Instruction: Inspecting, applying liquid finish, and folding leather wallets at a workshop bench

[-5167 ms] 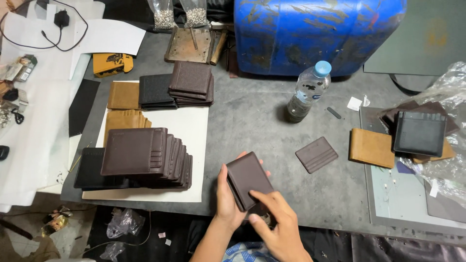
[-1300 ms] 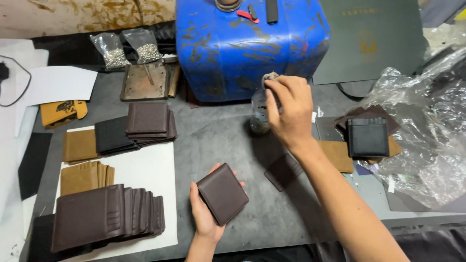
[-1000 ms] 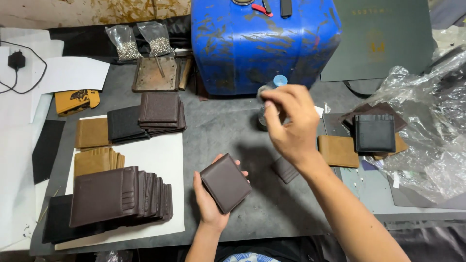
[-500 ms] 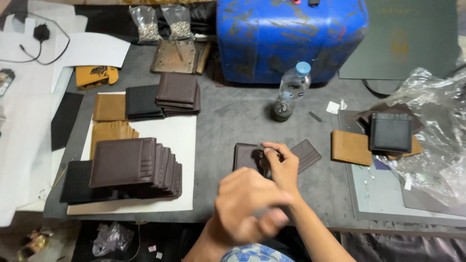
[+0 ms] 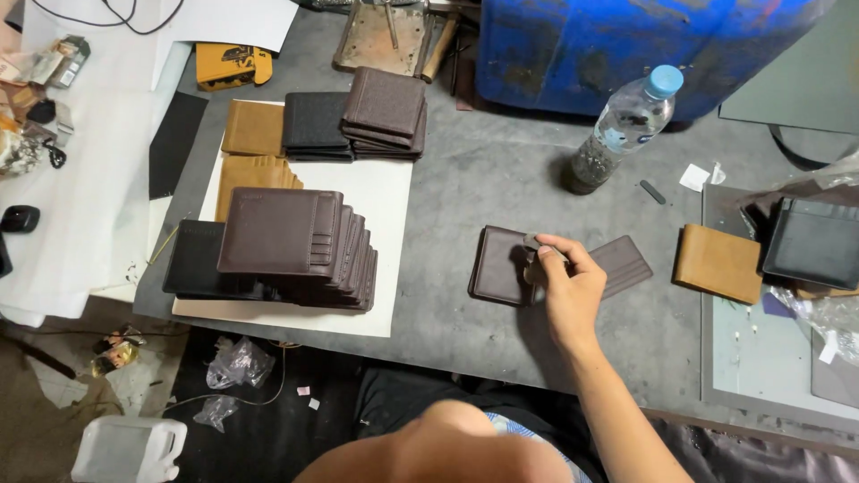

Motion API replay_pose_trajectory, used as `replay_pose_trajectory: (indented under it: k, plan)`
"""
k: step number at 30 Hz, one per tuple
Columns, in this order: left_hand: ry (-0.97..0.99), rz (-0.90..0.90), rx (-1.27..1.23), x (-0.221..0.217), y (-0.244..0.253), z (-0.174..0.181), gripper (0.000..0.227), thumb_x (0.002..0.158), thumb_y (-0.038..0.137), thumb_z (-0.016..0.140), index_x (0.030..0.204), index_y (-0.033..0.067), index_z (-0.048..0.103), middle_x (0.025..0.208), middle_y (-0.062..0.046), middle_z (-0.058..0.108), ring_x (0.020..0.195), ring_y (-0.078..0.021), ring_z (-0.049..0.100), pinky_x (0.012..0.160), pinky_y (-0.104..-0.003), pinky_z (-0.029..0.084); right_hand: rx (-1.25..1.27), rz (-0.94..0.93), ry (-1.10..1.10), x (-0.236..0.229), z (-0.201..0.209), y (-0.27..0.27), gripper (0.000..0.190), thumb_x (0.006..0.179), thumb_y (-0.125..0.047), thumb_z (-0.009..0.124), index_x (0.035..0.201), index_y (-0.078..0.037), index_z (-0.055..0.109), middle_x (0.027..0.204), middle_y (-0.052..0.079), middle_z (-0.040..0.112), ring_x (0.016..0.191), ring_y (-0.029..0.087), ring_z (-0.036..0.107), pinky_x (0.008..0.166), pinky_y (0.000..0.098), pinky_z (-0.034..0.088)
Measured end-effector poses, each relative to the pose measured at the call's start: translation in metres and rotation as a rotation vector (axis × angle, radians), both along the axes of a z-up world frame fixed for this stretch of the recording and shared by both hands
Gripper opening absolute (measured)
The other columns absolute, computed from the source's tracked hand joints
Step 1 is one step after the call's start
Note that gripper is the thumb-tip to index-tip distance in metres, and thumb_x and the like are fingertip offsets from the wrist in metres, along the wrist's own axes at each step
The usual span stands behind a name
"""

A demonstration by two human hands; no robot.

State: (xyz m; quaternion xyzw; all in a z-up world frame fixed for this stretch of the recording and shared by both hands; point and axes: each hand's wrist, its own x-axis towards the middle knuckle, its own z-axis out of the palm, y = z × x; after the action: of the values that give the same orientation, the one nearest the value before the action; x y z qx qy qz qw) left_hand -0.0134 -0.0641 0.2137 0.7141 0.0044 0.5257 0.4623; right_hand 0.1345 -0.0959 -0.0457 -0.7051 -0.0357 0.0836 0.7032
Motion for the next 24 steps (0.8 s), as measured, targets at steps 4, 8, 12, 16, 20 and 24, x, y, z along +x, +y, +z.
replay_pose_trajectory:
  k: [4, 8, 12, 16, 20, 24]
  plan:
    - [-0.018, 0.044, 0.017, 0.036, 0.063, -0.087, 0.033, 0.096, 0.021, 0.048, 0.087, 0.0077, 0.076, 0.067, 0.002, 0.066, 0.057, -0.0171, 0.057, 0.059, -0.032, 0.054, -0.025, -0.067, -0.006, 0.004, -0.004, -0.004, 0.018, 0.090, -0.005, 0.068, 0.104, -0.006, 0.080, 0.079, 0.004, 0.061, 0.067, 0.007, 0.054, 0.060, 0.0252, 0.051]
    - [0.834, 0.072, -0.178, 0.054, 0.098, -0.191, 0.040, 0.093, 0.023, 0.063, 0.121, -0.0040, 0.068, 0.103, -0.026, 0.071, 0.096, -0.0475, 0.068, 0.080, -0.051, 0.056, 0.046, -0.170, 0.187, 0.003, -0.002, -0.007, 0.022, 0.090, -0.008, 0.066, 0.107, -0.006, 0.078, 0.079, 0.003, 0.061, 0.068, 0.009, 0.056, 0.059, 0.0244, 0.052]
    - [1.202, 0.020, -0.202, 0.064, 0.096, -0.232, 0.049, 0.096, 0.038, 0.060, 0.126, 0.0011, 0.069, 0.118, -0.018, 0.069, 0.115, -0.0378, 0.064, 0.098, -0.045, 0.051, 0.102, -0.192, 0.271, 0.000, -0.011, -0.004, 0.023, 0.089, -0.008, 0.066, 0.108, -0.005, 0.077, 0.081, 0.003, 0.063, 0.071, 0.009, 0.060, 0.061, 0.0237, 0.054]
    - [1.056, -0.030, -0.448, 0.062, 0.090, -0.238, 0.029, 0.094, 0.031, 0.066, 0.105, 0.0054, 0.070, 0.110, -0.017, 0.069, 0.111, -0.0393, 0.066, 0.090, -0.046, 0.055, 0.275, -0.209, 0.403, -0.007, 0.003, -0.006, 0.024, 0.092, -0.005, 0.063, 0.114, 0.000, 0.073, 0.087, 0.006, 0.067, 0.075, 0.015, 0.065, 0.066, 0.0278, 0.058]
    - [0.582, -0.138, -0.746, 0.056, 0.076, -0.255, 0.028, 0.094, 0.026, 0.065, 0.079, 0.0164, 0.044, 0.070, 0.005, 0.036, 0.061, -0.0075, 0.032, 0.056, -0.029, 0.027, 0.431, -0.159, 0.535, -0.015, 0.035, -0.012, 0.025, 0.094, -0.001, 0.059, 0.116, 0.002, 0.070, 0.096, 0.018, 0.072, 0.083, 0.023, 0.066, 0.076, 0.0307, 0.052]
    - [0.484, -0.233, -1.060, 0.052, 0.064, -0.243, 0.021, 0.095, 0.025, 0.065, 0.093, 0.0163, 0.045, 0.083, 0.001, 0.041, 0.075, -0.0111, 0.037, 0.067, -0.030, 0.033, 0.456, -0.098, 0.539, -0.028, 0.042, -0.015, 0.025, 0.094, -0.003, 0.060, 0.116, 0.001, 0.069, 0.087, 0.012, 0.069, 0.074, 0.017, 0.062, 0.065, 0.0268, 0.048]
